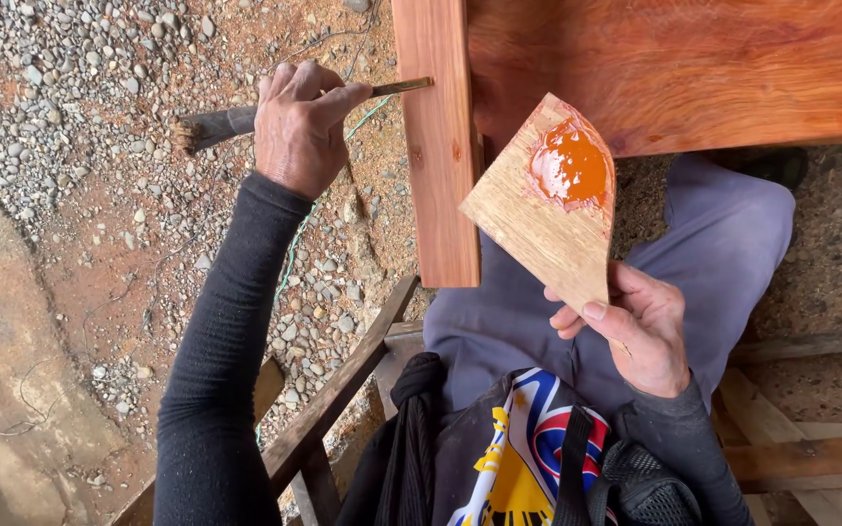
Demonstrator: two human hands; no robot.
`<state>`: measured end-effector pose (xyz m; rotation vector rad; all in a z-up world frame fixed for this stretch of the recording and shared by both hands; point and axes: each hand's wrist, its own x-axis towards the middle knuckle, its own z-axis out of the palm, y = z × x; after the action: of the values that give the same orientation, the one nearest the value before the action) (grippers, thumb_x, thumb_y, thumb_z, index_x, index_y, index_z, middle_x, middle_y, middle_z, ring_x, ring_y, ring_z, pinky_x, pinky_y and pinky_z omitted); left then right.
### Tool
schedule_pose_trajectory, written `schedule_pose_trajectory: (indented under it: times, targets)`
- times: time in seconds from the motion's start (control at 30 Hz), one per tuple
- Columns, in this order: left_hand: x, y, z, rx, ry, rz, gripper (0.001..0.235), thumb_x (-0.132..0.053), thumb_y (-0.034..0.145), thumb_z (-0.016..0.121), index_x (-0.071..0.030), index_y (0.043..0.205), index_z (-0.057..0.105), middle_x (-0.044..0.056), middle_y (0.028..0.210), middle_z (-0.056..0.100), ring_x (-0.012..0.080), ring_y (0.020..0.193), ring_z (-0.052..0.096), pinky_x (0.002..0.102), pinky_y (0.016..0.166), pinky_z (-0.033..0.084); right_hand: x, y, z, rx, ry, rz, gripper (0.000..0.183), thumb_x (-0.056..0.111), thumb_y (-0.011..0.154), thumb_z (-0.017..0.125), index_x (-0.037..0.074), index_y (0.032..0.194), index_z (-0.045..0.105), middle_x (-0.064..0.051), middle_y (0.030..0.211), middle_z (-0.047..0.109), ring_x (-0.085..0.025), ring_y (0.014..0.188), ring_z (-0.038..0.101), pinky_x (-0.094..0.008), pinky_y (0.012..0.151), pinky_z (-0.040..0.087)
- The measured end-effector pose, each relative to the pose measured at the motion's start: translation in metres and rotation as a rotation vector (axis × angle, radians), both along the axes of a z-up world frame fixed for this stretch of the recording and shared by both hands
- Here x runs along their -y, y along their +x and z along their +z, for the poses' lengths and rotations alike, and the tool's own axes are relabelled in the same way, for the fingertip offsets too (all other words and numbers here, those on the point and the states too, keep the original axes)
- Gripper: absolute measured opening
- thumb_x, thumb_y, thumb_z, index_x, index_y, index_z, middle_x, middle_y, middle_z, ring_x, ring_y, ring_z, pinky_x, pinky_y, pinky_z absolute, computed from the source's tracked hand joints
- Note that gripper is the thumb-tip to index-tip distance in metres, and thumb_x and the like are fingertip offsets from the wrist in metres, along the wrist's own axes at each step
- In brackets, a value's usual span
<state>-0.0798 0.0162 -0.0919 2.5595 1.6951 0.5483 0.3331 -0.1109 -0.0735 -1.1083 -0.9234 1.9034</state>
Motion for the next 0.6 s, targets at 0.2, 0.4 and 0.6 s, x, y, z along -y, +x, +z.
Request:
schedule_pose_trajectory:
  times: [0.2, 0.4, 0.6]
  targets:
    - [-0.0023, -0.0007, -0.0044, 0.033, 0.018, -0.026, 0.031, 0.003, 0.096, 0.067, -0.016, 0.117, 0.08, 0.003, 0.101, 0.061, 0.0243, 0.096, 0.055, 0.041, 0.084, 0.041, -0.0009, 0.0004, 0.0002, -0.001, 0.003, 0.005, 0.04, 0.011, 0.092, 0.059, -0.016, 0.122, 0.06, -0.027, 0.111, 0.072, -0.026, 0.084, 0.074, -0.035, 0.071, 0.062]
    - [-0.0039, -0.0011, -0.0056, 0.03, 0.03, -0.033, 0.03, 0.002, 0.096, 0.068, -0.016, 0.118, 0.08, 0.003, 0.102, 0.062, 0.0247, 0.097, 0.056, 0.041, 0.085, 0.042, -0.0015, 0.0003, 0.0002, 0.008, 0.004, 0.012, 0.041, 0.012, 0.092, 0.059, -0.016, 0.122, 0.06, -0.027, 0.111, 0.072, -0.026, 0.084, 0.074, -0.035, 0.071, 0.062]
    - [-0.0033, -0.0014, -0.0052, 0.039, 0.034, -0.031, 0.027, 0.0, 0.099, 0.068, -0.016, 0.117, 0.08, 0.004, 0.102, 0.062, 0.0249, 0.097, 0.056, 0.042, 0.085, 0.042, -0.0023, -0.0004, 0.0003, 0.012, 0.005, 0.022, 0.041, 0.012, 0.093, 0.06, -0.016, 0.123, 0.06, -0.027, 0.111, 0.072, -0.026, 0.084, 0.074, -0.035, 0.071, 0.062]
